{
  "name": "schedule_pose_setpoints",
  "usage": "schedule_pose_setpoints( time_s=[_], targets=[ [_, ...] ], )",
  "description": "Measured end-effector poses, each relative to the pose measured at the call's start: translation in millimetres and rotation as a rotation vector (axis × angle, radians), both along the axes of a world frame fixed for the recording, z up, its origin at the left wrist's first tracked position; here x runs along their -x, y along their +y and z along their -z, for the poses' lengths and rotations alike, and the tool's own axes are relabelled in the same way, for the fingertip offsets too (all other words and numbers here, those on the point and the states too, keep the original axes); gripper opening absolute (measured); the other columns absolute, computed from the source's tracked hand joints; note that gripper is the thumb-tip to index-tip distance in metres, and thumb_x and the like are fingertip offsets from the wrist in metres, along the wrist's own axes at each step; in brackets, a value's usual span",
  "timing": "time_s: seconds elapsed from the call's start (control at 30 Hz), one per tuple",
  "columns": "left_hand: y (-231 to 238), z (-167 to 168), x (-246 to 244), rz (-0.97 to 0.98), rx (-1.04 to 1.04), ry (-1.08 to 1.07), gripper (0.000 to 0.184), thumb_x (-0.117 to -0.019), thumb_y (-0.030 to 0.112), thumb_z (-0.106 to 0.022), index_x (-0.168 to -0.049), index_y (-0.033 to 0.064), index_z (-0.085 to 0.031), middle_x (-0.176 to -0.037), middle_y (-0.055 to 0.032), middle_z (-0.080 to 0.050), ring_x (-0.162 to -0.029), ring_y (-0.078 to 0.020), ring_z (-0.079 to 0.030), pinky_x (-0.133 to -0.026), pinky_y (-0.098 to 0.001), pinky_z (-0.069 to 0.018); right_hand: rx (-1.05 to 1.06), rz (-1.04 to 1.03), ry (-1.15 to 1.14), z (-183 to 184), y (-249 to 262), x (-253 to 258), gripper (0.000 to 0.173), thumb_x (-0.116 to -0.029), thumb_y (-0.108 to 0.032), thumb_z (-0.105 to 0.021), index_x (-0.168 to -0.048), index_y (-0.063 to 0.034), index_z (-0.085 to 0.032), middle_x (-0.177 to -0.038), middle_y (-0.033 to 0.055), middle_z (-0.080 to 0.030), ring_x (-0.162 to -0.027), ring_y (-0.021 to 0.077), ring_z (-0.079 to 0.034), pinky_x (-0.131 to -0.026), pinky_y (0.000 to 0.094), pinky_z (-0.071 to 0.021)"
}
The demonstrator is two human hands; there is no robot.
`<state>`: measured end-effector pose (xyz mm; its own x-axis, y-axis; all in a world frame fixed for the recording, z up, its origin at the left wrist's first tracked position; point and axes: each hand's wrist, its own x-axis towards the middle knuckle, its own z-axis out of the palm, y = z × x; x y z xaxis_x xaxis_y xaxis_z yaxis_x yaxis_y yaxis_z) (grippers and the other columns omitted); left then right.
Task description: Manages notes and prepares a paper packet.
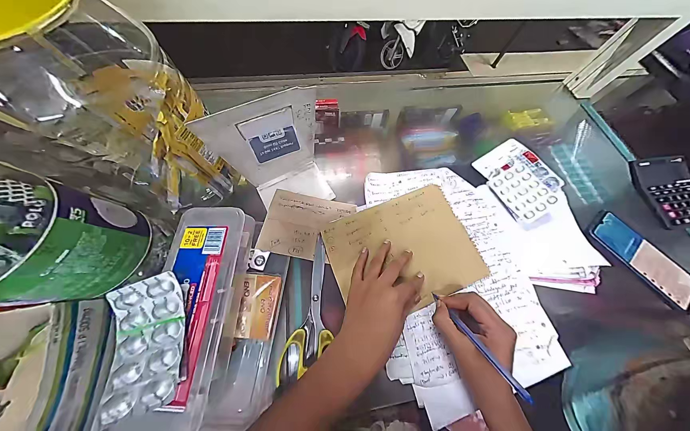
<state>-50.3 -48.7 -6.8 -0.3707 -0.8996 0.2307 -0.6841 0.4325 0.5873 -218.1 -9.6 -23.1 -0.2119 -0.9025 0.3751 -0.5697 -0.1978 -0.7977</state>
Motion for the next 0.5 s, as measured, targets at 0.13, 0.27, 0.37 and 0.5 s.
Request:
schedule_pose_setpoints(
  time_s=[0.13, 0.27, 0.37, 0.5],
  targets=[
    [0.4, -0.6, -0.2, -0.001, 0.0, -0.004, 0.025, -0.0969, 0.026, -0.065, -0.117, 0.0213, -0.079, -0.143, -0.007, -0.062, -0.14, -0.0406, -0.049, -0.113, -0.0678, -0.0328, -0.016, 0.003, 0.02, -1.4, 0.3, -0.6, 0.009, -0.0774, -0.013, -0.068, -0.076, -0.0049, -0.07, -0.07, -0.004, -0.061, -0.058, -0.0066, -0.053, -0.052, 0.0075, -0.0448],
    [-0.1, -0.7, -0.1, 0.001, -0.003, -0.001, 0.024, -0.0968, 0.026, -0.065, -0.116, 0.0211, -0.079, -0.143, -0.0075, -0.063, -0.14, -0.041, -0.049, -0.113, -0.0678, -0.0329, -0.016, 0.025, 0.026, -1.7, 1.5, -0.3, 0.009, -0.0767, -0.013, -0.068, -0.076, -0.0044, -0.07, -0.07, -0.0033, -0.061, -0.058, -0.0068, -0.053, -0.053, 0.0077, -0.0443],
    [-0.5, -1.1, -0.4, 0.001, -0.007, -0.005, 0.024, -0.097, 0.026, -0.065, -0.117, 0.0213, -0.079, -0.144, -0.0072, -0.062, -0.14, -0.0408, -0.049, -0.113, -0.0679, -0.0325, -0.011, 0.021, 0.006, -1.4, 1.1, 0.3, 0.009, -0.0772, -0.013, -0.068, -0.077, -0.0046, -0.07, -0.071, -0.0034, -0.062, -0.058, -0.0065, -0.055, -0.052, 0.0081, -0.0462],
    [0.0, 0.0, 0.3, -0.003, 0.006, -0.002, 0.024, -0.0971, 0.025, -0.065, -0.116, 0.0211, -0.08, -0.143, -0.0073, -0.063, -0.14, -0.0406, -0.05, -0.112, -0.068, -0.0335, -0.002, 0.054, 0.046, -1.4, 0.6, -0.5, 0.011, -0.0769, -0.014, -0.068, -0.076, -0.0033, -0.07, -0.071, -0.002, -0.061, -0.058, -0.006, -0.054, -0.053, 0.0077, -0.045]
  ],
)
